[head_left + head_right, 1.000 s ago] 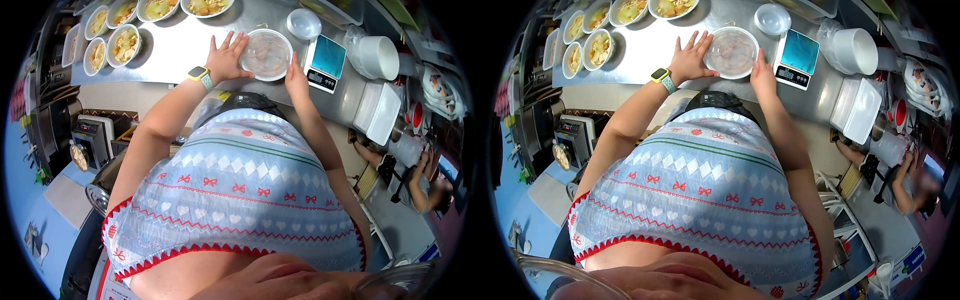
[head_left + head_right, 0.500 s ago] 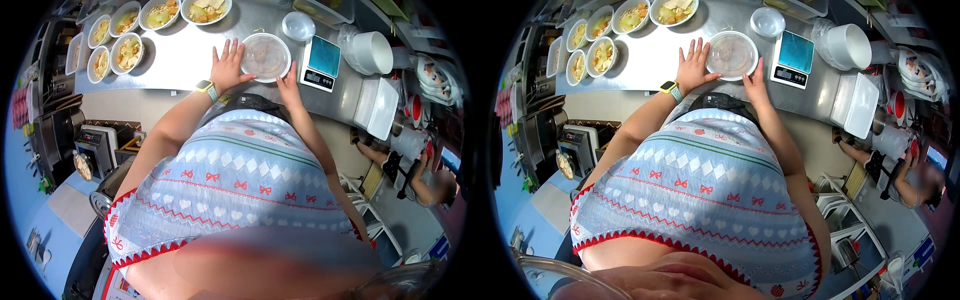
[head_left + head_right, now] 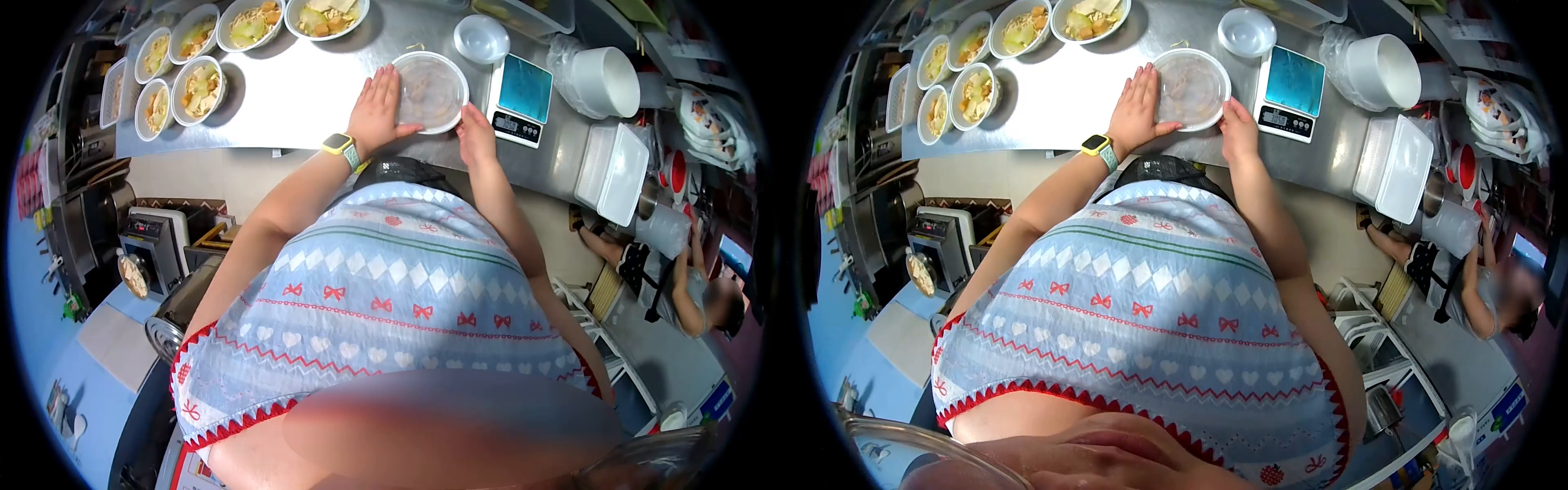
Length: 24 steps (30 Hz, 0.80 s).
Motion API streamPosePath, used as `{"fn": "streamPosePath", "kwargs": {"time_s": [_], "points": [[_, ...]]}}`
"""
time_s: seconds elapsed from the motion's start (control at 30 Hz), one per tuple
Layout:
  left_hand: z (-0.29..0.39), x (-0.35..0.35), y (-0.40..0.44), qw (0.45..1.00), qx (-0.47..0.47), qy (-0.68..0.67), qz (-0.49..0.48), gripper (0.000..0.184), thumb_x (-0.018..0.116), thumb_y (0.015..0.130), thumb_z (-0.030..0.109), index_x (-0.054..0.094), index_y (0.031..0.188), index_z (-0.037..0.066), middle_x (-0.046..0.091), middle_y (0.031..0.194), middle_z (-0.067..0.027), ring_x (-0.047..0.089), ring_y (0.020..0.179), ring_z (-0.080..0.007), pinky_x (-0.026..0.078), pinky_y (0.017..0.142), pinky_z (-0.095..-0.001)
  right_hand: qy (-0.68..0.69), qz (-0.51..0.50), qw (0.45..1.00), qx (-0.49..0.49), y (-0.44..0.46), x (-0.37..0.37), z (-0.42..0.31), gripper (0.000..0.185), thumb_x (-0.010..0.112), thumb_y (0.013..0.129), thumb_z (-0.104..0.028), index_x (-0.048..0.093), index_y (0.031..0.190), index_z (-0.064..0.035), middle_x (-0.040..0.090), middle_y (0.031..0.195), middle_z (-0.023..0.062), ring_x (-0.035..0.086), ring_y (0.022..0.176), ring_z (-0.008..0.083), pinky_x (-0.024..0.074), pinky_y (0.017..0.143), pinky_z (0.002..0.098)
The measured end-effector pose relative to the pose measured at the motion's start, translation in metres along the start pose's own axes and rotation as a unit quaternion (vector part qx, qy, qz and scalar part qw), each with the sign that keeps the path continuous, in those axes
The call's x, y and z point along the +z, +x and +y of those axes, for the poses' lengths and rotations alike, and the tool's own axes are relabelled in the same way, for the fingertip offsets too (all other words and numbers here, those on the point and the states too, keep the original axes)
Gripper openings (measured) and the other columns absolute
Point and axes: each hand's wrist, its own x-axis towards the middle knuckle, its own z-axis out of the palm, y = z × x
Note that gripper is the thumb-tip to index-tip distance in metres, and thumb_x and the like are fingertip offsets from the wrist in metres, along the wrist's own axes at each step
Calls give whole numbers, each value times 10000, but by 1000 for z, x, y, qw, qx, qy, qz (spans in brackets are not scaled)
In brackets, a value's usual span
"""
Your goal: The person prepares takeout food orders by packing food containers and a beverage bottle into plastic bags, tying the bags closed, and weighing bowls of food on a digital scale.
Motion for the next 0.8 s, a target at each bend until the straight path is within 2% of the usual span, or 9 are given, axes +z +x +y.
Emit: {"fn": "streamPosePath", "kwargs": {"time_s": [0.07,0.1,0.2,0.33,0.37,0.5,0.6,0.73,0.8], "points": [[-2,0,-3,1000,-3,-1,-6,1094,609,707,666,218,1393,-92,272,1437,-284,275,1347,-403,237,1099,-481,15,-34,994,100,17,-12,-4,295,520,944,-122,516,1204,16,619,1060,78,595,934,150,475,845,286],[-3,0,-4,1000,-5,-2,-11,1089,607,708,666,225,1389,-93,274,1436,-283,278,1345,-403,239,1098,-481,18,-25,993,112,18,-14,-5,255,529,941,-123,538,1163,2,623,1011,56,598,870,136,483,807,270],[-2,2,-6,1000,-5,24,-3,1094,605,698,676,239,1382,-94,279,1436,-278,281,1346,-398,240,1098,-479,-84,-84,990,78,44,-11,-21,229,551,933,-132,566,1123,-7,621,946,31,567,798,105,462,734,227],[9,6,-1,999,-21,26,3,1097,602,691,684,248,1380,-93,282,1437,-274,282,1347,-392,238,1098,-479,-53,-78,990,103,45,-17,-26,204,571,921,-126,576,1095,-20,598,875,13,537,721,89,446,669,207],[13,8,0,999,-34,32,-2,1099,600,689,685,246,1382,-92,283,1436,-275,280,1349,-389,239,1098,-477,-44,-69,990,113,38,-24,-22,143,565,925,-126,574,1032,-31,580,837,5,529,710,83,438,653,200],[17,13,5,998,-45,40,0,1097,602,692,676,235,1389,-88,281,1437,-275,273,1354,-386,243,1096,-477,-7,-43,990,135,0,-32,-5,75,569,922,-125,547,943,-57,568,811,18,544,721,95,465,694,214],[14,13,4,998,-45,44,4,1104,610,687,668,225,1391,-89,275,1442,-272,269,1355,-389,245,1094,-479,37,-55,988,139,-18,-19,11,84,565,924,-125,546,954,-49,578,827,30,556,739,110,478,720,232],[9,6,-1,998,-56,38,-7,1091,634,694,633,219,1391,-96,263,1446,-276,262,1354,-402,244,1094,-482,14,-58,986,155,-37,6,26,119,562,929,-141,543,976,-33,598,871,51,595,824,136,482,763,231],[70,47,59,991,106,-60,-58,1043,654,724,564,210,1389,-105,254,1442,-291,242,1354,-424,233,1099,-486,77,65,992,80,-64,-54,2,143,564,932,-167,554,987,-35,616,895,55,605,849,125,484,764,223]]}}
